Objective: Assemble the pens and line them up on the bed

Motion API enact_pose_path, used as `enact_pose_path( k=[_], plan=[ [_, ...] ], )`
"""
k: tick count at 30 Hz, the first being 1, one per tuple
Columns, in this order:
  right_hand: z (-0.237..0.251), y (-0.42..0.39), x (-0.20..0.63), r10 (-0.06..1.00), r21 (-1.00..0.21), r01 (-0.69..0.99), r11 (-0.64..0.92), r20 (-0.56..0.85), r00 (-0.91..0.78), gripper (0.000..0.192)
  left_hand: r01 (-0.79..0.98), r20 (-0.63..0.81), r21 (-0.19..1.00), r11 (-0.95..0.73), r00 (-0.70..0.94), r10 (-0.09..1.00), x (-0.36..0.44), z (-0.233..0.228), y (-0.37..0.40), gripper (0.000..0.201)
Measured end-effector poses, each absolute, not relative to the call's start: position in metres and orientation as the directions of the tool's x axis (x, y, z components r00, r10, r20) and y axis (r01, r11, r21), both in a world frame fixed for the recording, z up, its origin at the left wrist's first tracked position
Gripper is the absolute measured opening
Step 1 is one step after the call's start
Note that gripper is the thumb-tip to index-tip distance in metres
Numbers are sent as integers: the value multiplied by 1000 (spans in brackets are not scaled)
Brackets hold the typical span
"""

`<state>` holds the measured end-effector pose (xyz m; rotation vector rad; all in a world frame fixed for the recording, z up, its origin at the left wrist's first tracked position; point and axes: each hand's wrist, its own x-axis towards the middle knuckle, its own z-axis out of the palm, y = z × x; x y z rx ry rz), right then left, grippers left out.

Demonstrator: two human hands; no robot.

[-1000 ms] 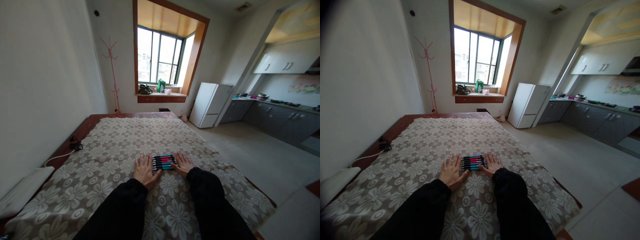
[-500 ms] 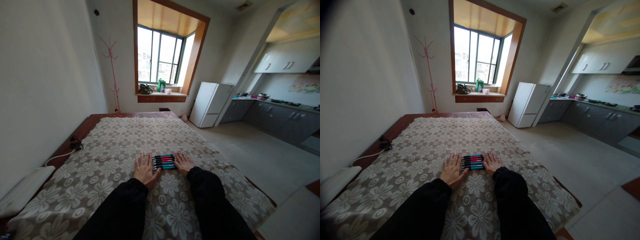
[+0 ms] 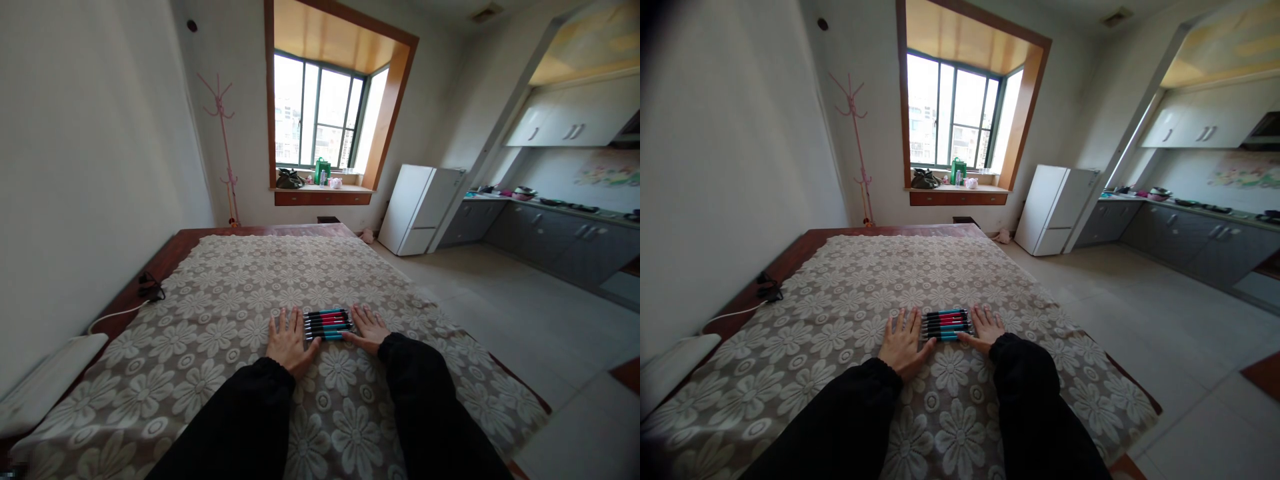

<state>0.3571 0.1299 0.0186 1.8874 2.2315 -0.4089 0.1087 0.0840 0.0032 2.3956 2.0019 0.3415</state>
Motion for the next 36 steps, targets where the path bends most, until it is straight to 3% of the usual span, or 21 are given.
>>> enact_pose_path(
  k=[5, 26, 32, 36],
  plan=[
    [14, 130, 354, 939, -52, 989, 136, -310, -145, 69, 973, 157, 143, -183, 161, 975, 109, 5, 84, 85],
    [28, 123, 347, 938, -95, 988, 120, -315, -144, 80, 976, 188, 97, -196, 175, 966, 108, -4, 86, 88],
    [31, 120, 352, 918, -101, 975, 199, -328, -222, 125, 976, 189, 98, -196, 175, 966, 108, -3, 85, 88],
    [27, 121, 352, 925, -96, 978, 183, -321, -205, 111, 975, 178, 107, -195, 174, 968, 109, 1, 85, 89]
  ],
)
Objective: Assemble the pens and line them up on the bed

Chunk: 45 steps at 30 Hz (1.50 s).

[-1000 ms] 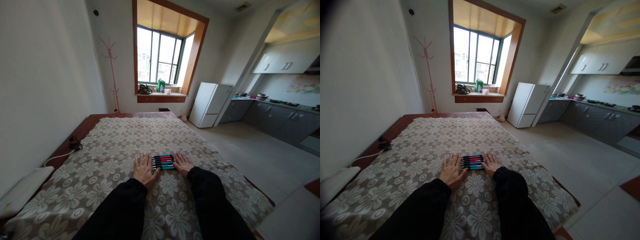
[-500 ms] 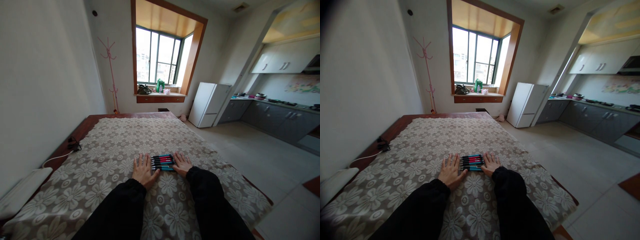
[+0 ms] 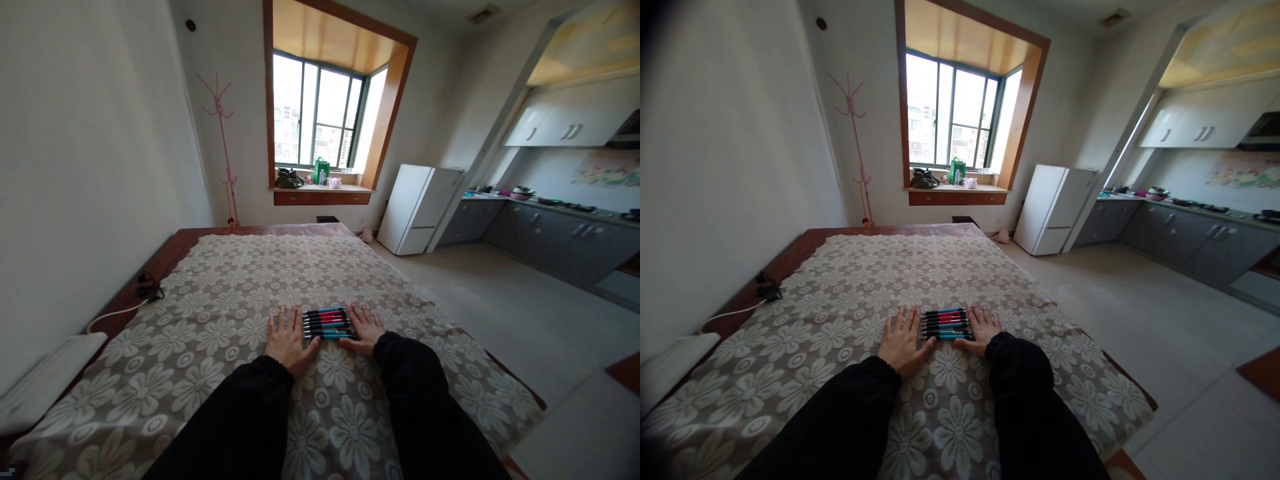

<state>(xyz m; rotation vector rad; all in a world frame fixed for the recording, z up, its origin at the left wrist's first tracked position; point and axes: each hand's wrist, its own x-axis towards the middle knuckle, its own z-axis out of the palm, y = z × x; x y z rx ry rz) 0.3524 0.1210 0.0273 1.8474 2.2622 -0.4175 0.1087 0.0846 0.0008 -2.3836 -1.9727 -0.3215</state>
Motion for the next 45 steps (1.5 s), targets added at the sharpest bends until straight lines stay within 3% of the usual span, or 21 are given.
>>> enact_pose_path(
  k=[11, 19, 25, 38, 45],
  plan=[
    [19, 125, 351, 943, -58, 984, 166, -283, -176, 97, 973, 188, 121, -197, 173, 967, 108, -1, 85, 86],
    [23, 123, 351, 937, -71, 982, 175, -295, -188, 105, 974, 156, 104, -201, 184, 970, 108, 8, 82, 86],
    [18, 125, 352, 946, -61, 984, 165, -273, -175, 92, 974, 143, 121, -192, 175, 974, 109, 8, 82, 84],
    [19, 122, 350, 951, -77, 983, 168, -249, -183, 118, 976, 161, 123, -181, 160, 974, 110, 0, 84, 81],
    [20, 125, 348, 953, -78, 980, 184, -230, -197, 116, 978, 164, 124, -166, 145, 976, 115, 0, 80, 88]
  ],
)
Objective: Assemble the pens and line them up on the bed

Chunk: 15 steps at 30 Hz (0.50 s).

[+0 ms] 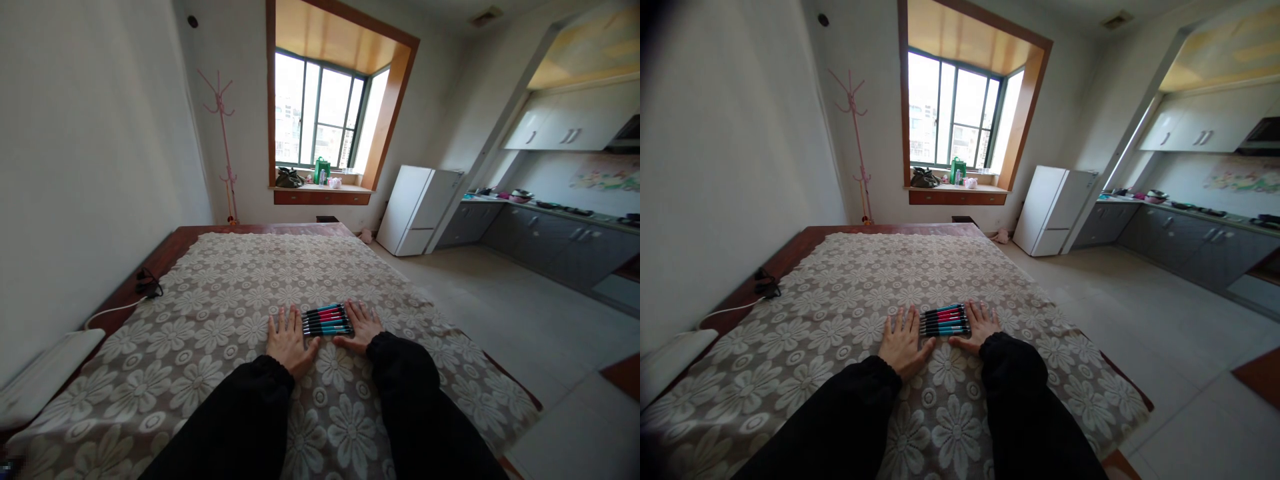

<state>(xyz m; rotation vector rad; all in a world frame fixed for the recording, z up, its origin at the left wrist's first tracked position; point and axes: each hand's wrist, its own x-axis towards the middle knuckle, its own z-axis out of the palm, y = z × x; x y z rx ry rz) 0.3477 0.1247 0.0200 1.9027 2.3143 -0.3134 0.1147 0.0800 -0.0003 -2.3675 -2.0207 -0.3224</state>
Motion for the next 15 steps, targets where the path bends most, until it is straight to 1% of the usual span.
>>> enact_pose_path(
  k=[6, 12, 15],
  plan=[
    [15, 130, 348, 960, -59, 979, 196, -191, -204, 111, 982, 164, 121, -147, 126, 978, 118, 2, 78, 87],
    [18, 128, 346, 959, -50, 979, 199, -195, -205, 107, 983, 145, 127, -133, 114, 983, 119, 3, 76, 87],
    [19, 127, 345, 958, -53, 978, 201, -199, -208, 108, 983, 132, 132, -127, 109, 985, 119, 3, 76, 88]
  ],
)
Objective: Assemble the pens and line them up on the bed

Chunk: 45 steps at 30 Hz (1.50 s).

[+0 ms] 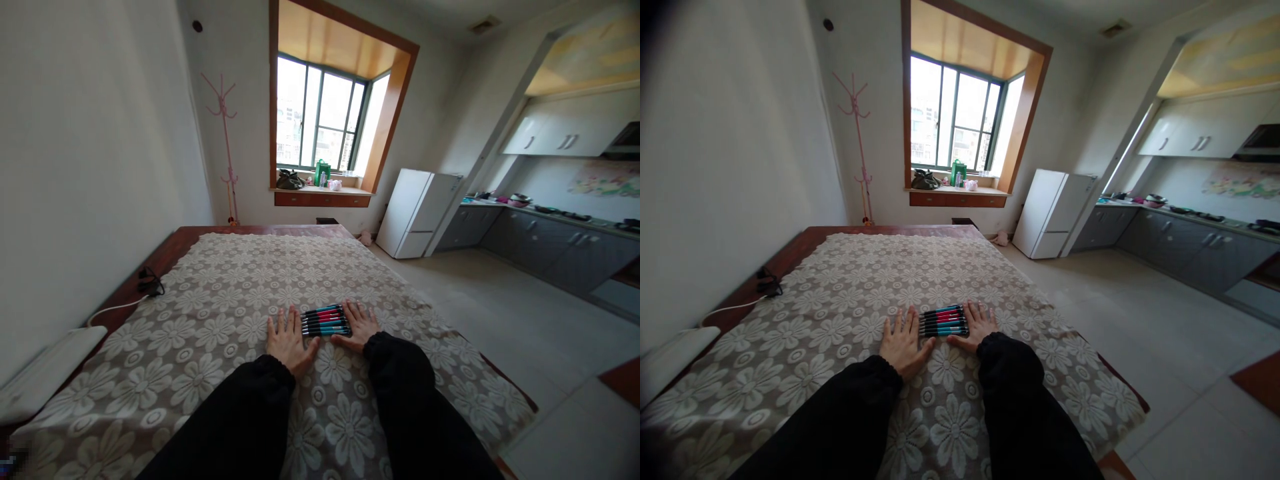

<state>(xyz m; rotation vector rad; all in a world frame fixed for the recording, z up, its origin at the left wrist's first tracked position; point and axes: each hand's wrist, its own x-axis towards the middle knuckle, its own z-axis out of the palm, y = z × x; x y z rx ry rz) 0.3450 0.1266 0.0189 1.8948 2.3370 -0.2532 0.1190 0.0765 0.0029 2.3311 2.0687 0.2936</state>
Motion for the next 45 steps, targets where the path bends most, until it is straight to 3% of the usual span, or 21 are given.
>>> enact_pose_path(
  k=[14, 33, 45],
  plan=[
    [21, 121, 347, 942, -58, 979, 197, -264, -205, 115, 979, 101, 151, -134, 120, 988, 110, 6, 81, 96],
    [14, 119, 338, 956, -51, 976, 211, -197, -217, 106, 982, 124, 135, -134, 117, 985, 110, 5, 83, 98],
    [10, 124, 343, 952, -104, 967, 232, -181, -248, 112, 979, 87, 150, -135, 123, 989, 110, 10, 82, 99]
  ],
)
